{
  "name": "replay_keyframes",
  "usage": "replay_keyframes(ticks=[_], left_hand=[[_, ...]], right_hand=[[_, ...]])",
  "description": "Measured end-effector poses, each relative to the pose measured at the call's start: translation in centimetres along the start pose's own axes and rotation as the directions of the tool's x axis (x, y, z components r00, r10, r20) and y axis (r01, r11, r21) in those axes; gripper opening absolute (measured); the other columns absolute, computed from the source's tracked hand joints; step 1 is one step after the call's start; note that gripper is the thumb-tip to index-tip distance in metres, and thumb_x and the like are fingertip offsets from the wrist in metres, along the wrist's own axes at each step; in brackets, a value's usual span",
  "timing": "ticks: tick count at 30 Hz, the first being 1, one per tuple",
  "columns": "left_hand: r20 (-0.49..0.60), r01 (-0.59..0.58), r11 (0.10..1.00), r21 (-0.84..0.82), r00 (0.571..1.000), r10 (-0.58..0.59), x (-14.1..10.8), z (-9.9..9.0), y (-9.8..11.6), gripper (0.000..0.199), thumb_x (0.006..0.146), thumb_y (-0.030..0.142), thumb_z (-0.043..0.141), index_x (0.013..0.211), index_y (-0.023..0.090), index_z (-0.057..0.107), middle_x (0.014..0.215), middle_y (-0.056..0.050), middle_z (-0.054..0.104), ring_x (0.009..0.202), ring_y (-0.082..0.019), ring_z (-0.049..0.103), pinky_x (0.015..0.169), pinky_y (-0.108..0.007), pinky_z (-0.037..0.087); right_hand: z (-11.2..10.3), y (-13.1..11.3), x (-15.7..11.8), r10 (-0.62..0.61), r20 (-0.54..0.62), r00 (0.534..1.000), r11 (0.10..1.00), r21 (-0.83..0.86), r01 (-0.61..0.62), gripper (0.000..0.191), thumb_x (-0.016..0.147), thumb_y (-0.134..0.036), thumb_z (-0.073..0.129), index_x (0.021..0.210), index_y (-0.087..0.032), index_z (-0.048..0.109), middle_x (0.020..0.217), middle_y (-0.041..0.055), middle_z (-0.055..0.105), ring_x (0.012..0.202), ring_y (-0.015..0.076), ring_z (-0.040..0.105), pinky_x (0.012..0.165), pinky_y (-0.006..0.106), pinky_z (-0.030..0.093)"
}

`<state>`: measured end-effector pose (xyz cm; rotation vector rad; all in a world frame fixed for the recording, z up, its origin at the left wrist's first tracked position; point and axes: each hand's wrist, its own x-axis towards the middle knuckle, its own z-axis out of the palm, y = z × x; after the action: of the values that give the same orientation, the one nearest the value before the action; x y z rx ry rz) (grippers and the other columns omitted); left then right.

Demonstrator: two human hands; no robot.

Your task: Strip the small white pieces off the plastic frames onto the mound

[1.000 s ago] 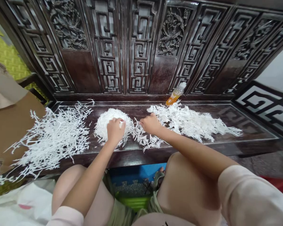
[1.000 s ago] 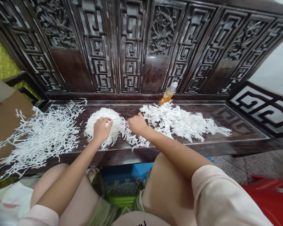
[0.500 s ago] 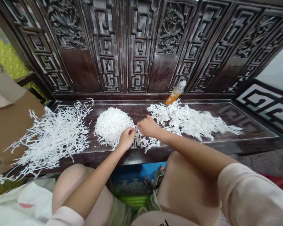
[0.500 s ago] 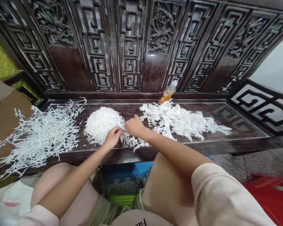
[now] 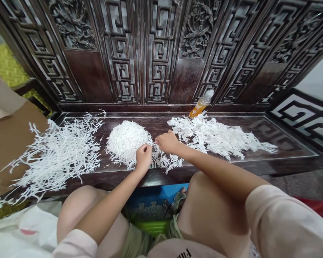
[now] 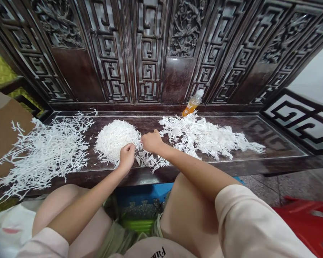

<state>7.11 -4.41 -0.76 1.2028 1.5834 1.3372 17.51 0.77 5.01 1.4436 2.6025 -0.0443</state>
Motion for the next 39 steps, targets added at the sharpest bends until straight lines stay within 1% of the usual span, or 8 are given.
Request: replay_keyframes(ticks=[4, 9, 14, 19, 25, 29, 32, 39], left_hand=[[-0.068, -0.068, 0.998, 0.006, 0.995, 0.069, -1.0, -0.1, 0.7, 0.023, 0.067, 0.018, 0.037, 0.049, 0.018, 0.022, 0.049, 0.004, 0.021, 0.049, -0.009, 0.024, 0.047, -0.023, 0.02], [-0.06, -0.144, 0.989, 0.029, 0.988, 0.146, -0.6, -2.6, 2.2, 0.02, 0.069, 0.017, 0.033, 0.051, 0.019, 0.026, 0.05, 0.003, 0.025, 0.05, -0.01, 0.029, 0.048, -0.023, 0.024], [-0.107, 0.06, 0.978, 0.2, 0.994, -0.04, 5.5, -5.6, 0.8, 0.017, 0.071, 0.026, 0.034, 0.061, 0.019, 0.045, 0.058, 0.001, 0.044, 0.055, -0.012, 0.041, 0.05, -0.024, 0.029], [-0.188, 0.226, 0.871, 0.437, 0.969, -0.157, 9.3, -7.4, -2.1, 0.016, 0.068, 0.028, 0.045, 0.081, 0.02, 0.051, 0.071, -0.002, 0.057, 0.066, -0.018, 0.052, 0.062, -0.028, 0.036], [-0.303, 0.115, 0.707, 0.698, 0.942, 0.146, 7.8, -7.0, -1.2, 0.029, 0.07, 0.03, 0.045, 0.098, 0.021, 0.05, 0.093, -0.009, 0.055, 0.093, -0.027, 0.049, 0.076, -0.038, 0.035], [-0.005, -0.159, 0.796, 0.585, 0.98, 0.199, 5.6, -5.5, 0.9, 0.024, 0.077, 0.032, 0.037, 0.089, 0.02, 0.055, 0.083, -0.006, 0.057, 0.081, -0.02, 0.051, 0.072, -0.033, 0.037], [0.268, -0.293, 0.896, 0.334, 0.941, 0.208, 3.5, -4.2, 2.1, 0.028, 0.079, 0.037, 0.036, 0.087, 0.02, 0.056, 0.082, -0.004, 0.057, 0.074, -0.016, 0.051, 0.067, -0.027, 0.038], [0.329, -0.218, 0.969, 0.116, 0.929, 0.17, 1.1, -2.8, 2.0, 0.025, 0.071, 0.042, 0.048, 0.077, 0.018, 0.056, 0.071, 0.0, 0.057, 0.064, -0.014, 0.05, 0.06, -0.024, 0.037]], right_hand=[[0.0, 2.0, 1.1, 0.088, -0.012, 0.996, 0.996, 0.005, -0.088, 0.019, 0.077, -0.022, 0.044, 0.071, -0.014, 0.061, 0.079, 0.011, 0.065, 0.077, 0.0209, 0.057, 0.081, 0.039, 0.021], [0.0, 9.5, 0.3, 0.414, 0.038, 0.909, 0.902, 0.116, -0.416, 0.021, 0.076, -0.02, 0.045, 0.073, -0.006, 0.059, 0.083, 0.0212, 0.06, 0.082, 0.0266, 0.053, 0.08, 0.044, 0.025], [0.3, 11.2, -1.5, 0.25, 0.143, 0.958, 0.903, 0.322, -0.284, 0.03, 0.08, -0.034, 0.039, 0.066, -0.014, 0.057, 0.067, 0.0067, 0.057, 0.061, 0.0139, 0.049, 0.061, 0.028, 0.036], [-0.2, 8.5, -1.7, 0.019, 0.142, 0.99, 0.688, 0.717, -0.116, 0.027, 0.074, -0.036, 0.043, 0.061, -0.014, 0.052, 0.058, 0.0003, 0.05, 0.051, 0.0079, 0.04, 0.053, 0.022, 0.033], [-0.6, 6.9, -1.3, -0.027, 0.085, 0.996, 0.615, 0.787, -0.051, 0.026, 0.07, -0.039, 0.049, 0.066, -0.014, 0.054, 0.059, -0.0001, 0.052, 0.051, 0.0077, 0.039, 0.052, 0.022, 0.031], [-1.0, 5.6, -1.3, -0.108, 0.053, 0.993, 0.61, 0.792, 0.024, 0.03, 0.072, -0.041, 0.048, 0.065, -0.013, 0.055, 0.06, 0.0006, 0.054, 0.053, 0.0082, 0.041, 0.054, 0.022, 0.032], [-1.4, 4.5, -1.4, -0.166, 0.017, 0.986, 0.617, 0.781, 0.091, 0.03, 0.074, -0.038, 0.046, 0.066, -0.013, 0.058, 0.065, 0.002, 0.057, 0.059, 0.0092, 0.045, 0.059, 0.023, 0.034], [-1.4, 2.6, -1.1, -0.202, 0.004, 0.979, 0.654, 0.745, 0.132, 0.026, 0.075, -0.032, 0.045, 0.074, -0.012, 0.062, 0.068, 0.0015, 0.058, 0.061, 0.0099, 0.046, 0.059, 0.022, 0.035]])
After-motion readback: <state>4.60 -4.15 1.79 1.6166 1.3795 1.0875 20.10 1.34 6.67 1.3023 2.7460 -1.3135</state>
